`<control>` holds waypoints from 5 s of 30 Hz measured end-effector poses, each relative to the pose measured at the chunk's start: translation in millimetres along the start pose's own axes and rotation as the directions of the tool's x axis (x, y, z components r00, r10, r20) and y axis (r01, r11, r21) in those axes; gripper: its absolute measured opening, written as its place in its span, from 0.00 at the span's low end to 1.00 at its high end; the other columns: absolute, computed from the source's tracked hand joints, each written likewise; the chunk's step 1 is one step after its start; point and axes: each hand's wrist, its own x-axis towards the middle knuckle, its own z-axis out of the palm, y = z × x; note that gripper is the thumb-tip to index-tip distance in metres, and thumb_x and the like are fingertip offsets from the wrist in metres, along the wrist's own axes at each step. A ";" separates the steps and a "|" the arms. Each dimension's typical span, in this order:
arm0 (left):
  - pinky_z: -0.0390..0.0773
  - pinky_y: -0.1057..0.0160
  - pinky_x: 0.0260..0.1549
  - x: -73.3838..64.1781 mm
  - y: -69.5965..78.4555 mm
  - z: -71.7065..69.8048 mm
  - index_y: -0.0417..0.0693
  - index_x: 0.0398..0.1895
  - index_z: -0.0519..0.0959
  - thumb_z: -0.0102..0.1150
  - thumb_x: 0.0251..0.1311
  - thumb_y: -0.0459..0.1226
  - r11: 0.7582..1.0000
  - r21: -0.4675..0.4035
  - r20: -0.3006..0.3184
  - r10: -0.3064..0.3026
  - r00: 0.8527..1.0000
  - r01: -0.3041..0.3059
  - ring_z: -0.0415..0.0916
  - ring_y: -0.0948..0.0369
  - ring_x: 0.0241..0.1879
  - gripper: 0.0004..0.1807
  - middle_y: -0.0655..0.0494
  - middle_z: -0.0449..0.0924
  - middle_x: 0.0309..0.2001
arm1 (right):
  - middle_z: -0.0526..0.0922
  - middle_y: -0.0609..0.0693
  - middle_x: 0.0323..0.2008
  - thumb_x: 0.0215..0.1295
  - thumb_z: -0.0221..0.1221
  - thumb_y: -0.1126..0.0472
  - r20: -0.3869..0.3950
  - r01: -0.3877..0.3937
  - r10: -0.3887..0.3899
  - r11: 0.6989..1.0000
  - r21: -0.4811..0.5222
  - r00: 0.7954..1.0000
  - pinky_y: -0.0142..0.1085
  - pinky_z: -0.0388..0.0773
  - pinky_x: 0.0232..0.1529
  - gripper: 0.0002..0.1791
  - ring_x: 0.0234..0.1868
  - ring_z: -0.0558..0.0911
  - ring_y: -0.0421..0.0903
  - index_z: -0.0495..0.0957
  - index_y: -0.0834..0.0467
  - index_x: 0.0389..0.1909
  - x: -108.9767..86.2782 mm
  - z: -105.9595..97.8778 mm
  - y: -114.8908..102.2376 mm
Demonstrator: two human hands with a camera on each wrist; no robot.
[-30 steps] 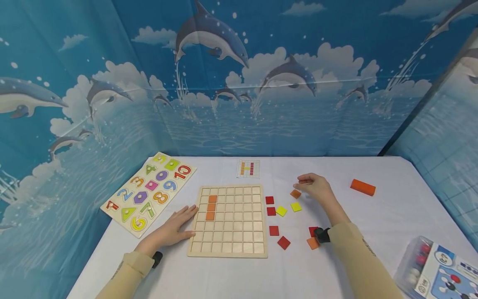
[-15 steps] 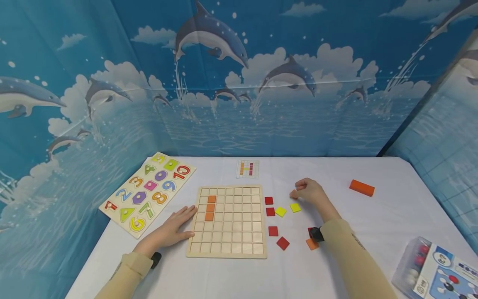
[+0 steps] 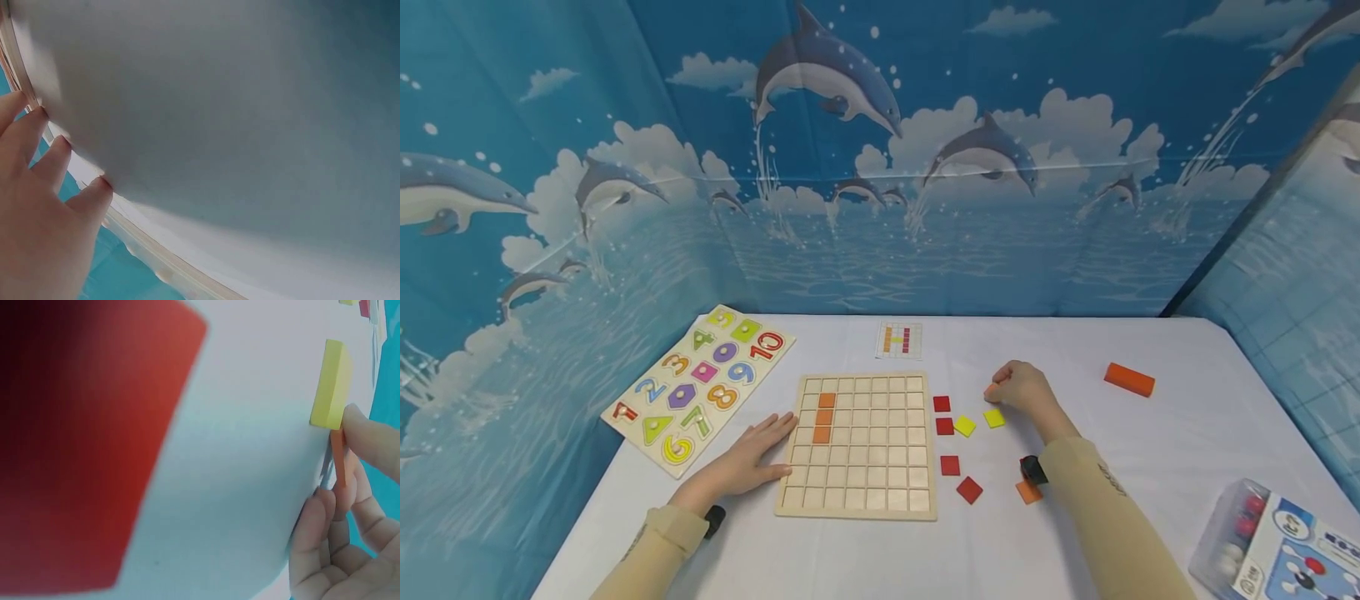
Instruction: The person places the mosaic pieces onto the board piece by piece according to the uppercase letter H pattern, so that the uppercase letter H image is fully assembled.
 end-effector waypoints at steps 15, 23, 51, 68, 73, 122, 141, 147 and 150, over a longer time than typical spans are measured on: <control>0.44 0.41 0.76 1.3 -1.5 0.7 0.47 0.76 0.58 0.64 0.62 0.44 1.000 0.001 0.003 0.004 1.000 -0.004 0.44 0.46 0.78 0.41 0.49 0.54 0.77 | 0.82 0.56 0.41 0.62 0.66 0.54 0.019 0.058 -0.064 0.977 0.206 0.998 0.36 0.81 0.42 0.23 0.39 0.78 0.49 0.74 0.64 0.51 -20.3 4.2 -20.2; 0.43 0.40 0.76 0.5 -2.0 -0.4 0.47 0.76 0.58 0.64 0.62 0.43 1.000 0.000 0.006 0.005 1.000 -0.005 0.44 0.46 0.78 0.41 0.48 0.54 0.77 | 0.86 0.51 0.34 0.60 0.68 0.56 0.073 0.164 -0.200 0.924 0.344 0.977 0.40 0.83 0.43 0.19 0.38 0.84 0.48 0.78 0.63 0.45 -56.8 51.9 -61.1; 0.42 0.40 0.76 0.8 -1.1 -4.2 0.47 0.76 0.58 0.64 0.63 0.44 1.000 -0.020 0.024 0.010 1.000 -0.009 0.43 0.46 0.78 0.41 0.49 0.53 0.78 | 0.80 0.47 0.22 0.51 0.73 0.62 0.096 0.347 -0.375 0.910 0.226 0.922 0.28 0.72 0.22 0.10 0.21 0.77 0.39 0.80 0.58 0.25 -82.4 174.3 -137.3; 0.44 0.41 0.76 -0.6 2.2 -6.1 0.47 0.76 0.58 0.64 0.62 0.44 1.000 -0.005 0.020 -0.009 1.000 0.009 0.45 0.46 0.78 0.41 0.49 0.54 0.77 | 0.77 0.47 0.20 0.54 0.71 0.67 0.065 0.483 -0.485 0.874 0.044 0.872 0.27 0.68 0.22 0.11 0.22 0.72 0.41 0.76 0.58 0.21 -89.5 180.5 -146.8; 0.45 0.39 0.76 -1.7 3.9 -7.4 0.46 0.76 0.58 0.65 0.62 0.43 1.000 -0.007 0.022 0.004 1.000 -0.003 0.45 0.45 0.78 0.41 0.47 0.55 0.77 | 0.76 0.46 0.20 0.54 0.70 0.66 0.074 0.479 -0.484 0.874 0.076 0.872 0.27 0.67 0.21 0.10 0.21 0.71 0.40 0.77 0.58 0.23 -90.2 177.1 -143.7; 0.41 0.40 0.76 -0.4 -3.7 -3.3 0.46 0.77 0.56 0.63 0.63 0.42 1.000 -0.015 0.028 0.007 1.000 -0.007 0.43 0.45 0.78 0.42 0.48 0.52 0.78 | 0.84 0.52 0.45 0.59 0.66 0.41 -0.024 0.096 -0.093 0.980 0.173 0.995 0.29 0.80 0.37 0.36 0.41 0.79 0.40 0.73 0.63 0.59 -138.2 -0.7 60.5; 0.41 0.39 0.76 -3.5 -7.2 -3.1 0.45 0.77 0.56 0.63 0.63 0.43 1.000 -0.029 0.018 0.010 1.000 -0.009 0.42 0.45 0.78 0.42 0.48 0.52 0.78 | 0.81 0.54 0.44 0.55 0.70 0.43 -0.025 0.070 -0.068 0.992 0.109 0.997 0.30 0.77 0.37 0.34 0.45 0.77 0.49 0.74 0.63 0.53 -128.4 13.3 61.8; 0.42 0.39 0.76 -2.4 -6.0 -3.7 0.45 0.77 0.56 0.63 0.63 0.43 1.000 -0.023 0.020 0.022 1.000 -0.022 0.43 0.45 0.78 0.41 0.48 0.52 0.78 | 0.81 0.51 0.37 0.53 0.72 0.43 -0.039 0.045 -0.042 0.997 0.058 0.998 0.31 0.75 0.33 0.32 0.40 0.77 0.47 0.76 0.64 0.45 -129.0 20.4 65.0; 0.42 0.39 0.76 -1.7 -5.6 -3.3 0.46 0.77 0.57 0.63 0.63 0.43 1.000 -0.018 0.024 0.025 0.999 -0.025 0.43 0.45 0.78 0.41 0.48 0.53 0.78 | 0.80 0.51 0.35 0.54 0.72 0.46 -0.055 0.031 -0.030 0.999 0.023 0.998 0.32 0.73 0.32 0.28 0.38 0.76 0.47 0.75 0.63 0.42 -130.1 23.9 64.1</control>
